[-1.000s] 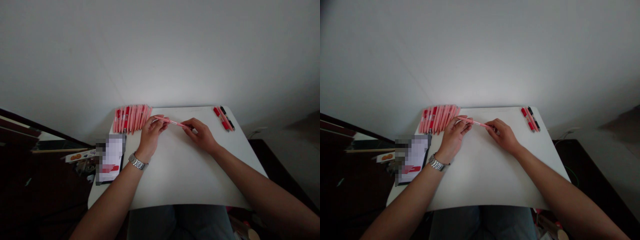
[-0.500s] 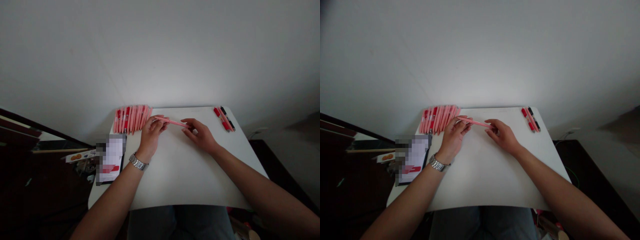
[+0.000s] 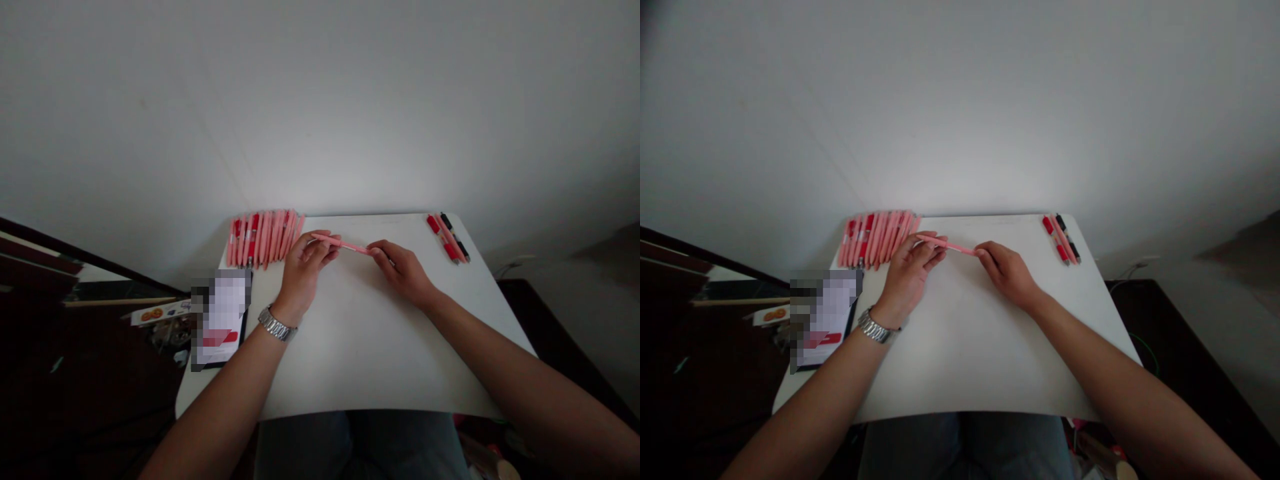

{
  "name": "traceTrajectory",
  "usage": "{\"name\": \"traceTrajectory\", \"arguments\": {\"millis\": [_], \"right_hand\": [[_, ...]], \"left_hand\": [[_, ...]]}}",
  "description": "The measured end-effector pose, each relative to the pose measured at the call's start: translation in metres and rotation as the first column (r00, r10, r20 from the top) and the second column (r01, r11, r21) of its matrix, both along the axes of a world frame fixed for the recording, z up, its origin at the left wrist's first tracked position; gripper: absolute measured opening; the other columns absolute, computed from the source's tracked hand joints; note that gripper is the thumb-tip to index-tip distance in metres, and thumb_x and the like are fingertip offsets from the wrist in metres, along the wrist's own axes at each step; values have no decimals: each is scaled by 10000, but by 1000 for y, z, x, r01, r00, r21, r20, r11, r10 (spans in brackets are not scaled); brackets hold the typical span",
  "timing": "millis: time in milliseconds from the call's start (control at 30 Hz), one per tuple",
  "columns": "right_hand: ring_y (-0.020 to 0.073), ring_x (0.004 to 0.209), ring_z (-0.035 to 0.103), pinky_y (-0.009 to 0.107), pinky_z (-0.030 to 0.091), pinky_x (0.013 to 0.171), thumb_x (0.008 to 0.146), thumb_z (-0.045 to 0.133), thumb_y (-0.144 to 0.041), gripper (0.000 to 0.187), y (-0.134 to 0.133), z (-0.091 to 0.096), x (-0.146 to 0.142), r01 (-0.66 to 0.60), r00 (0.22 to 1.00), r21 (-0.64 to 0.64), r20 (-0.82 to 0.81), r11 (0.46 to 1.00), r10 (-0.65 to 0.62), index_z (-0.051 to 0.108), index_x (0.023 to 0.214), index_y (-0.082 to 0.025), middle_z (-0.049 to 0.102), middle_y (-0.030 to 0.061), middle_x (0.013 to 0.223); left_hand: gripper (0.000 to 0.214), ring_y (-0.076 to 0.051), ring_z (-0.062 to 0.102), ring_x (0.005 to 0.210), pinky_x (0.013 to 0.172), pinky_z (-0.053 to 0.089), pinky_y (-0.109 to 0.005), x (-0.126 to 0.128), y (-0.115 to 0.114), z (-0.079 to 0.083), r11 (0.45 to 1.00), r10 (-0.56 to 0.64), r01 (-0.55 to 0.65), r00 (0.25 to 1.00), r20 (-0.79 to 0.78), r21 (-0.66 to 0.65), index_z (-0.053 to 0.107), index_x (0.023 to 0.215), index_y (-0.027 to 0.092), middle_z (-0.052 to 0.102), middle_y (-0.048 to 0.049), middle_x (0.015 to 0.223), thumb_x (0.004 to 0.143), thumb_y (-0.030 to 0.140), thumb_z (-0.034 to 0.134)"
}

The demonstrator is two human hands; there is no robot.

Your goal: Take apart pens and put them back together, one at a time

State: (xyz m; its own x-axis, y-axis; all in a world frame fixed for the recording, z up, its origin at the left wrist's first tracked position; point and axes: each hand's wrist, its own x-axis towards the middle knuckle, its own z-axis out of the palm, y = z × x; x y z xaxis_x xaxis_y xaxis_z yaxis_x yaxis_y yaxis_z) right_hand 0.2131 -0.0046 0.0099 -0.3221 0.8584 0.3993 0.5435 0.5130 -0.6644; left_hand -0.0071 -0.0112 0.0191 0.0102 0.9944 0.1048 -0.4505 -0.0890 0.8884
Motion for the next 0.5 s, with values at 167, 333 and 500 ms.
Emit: {"name": "traceTrajectory", "arguments": {"millis": [167, 333, 500], "right_hand": [[187, 789, 644, 312, 521, 724, 1039, 485, -442, 308, 0, -1, -1, -14, 1000, -24, -27, 1000, 14, 611, 1213, -221, 693, 61, 919], [167, 775, 638, 313, 558, 730, 916, 693, -386, 433, 2, -7, -3, -6, 994, 5, -110, 1000, 6, 535, 1295, -248, 669, 33, 968], [175, 760, 638, 323, 557, 708, 943, 646, -357, 234, 4, -9, -2, 31, 996, 75, -80, 997, -25, 607, 1142, -240, 682, 42, 924]], "left_hand": [[305, -182, 722, 1015, 914, 562, -327, -1, 0, 0, 1000, 23, -23, 1000, -21, -2, 695, 1073, 211, 764, -83, 1117, 838, 378, 795], [293, -173, 724, 996, 890, 561, -311, -1, 0, 1, 999, 38, -38, 999, -23, -3, 690, 1078, 208, 761, -84, 1120, 852, 371, 781], [281, -177, 730, 997, 895, 566, -319, 0, -1, 1, 1000, 20, -20, 1000, -6, -8, 695, 1064, 211, 763, -77, 1113, 845, 359, 790]]}}
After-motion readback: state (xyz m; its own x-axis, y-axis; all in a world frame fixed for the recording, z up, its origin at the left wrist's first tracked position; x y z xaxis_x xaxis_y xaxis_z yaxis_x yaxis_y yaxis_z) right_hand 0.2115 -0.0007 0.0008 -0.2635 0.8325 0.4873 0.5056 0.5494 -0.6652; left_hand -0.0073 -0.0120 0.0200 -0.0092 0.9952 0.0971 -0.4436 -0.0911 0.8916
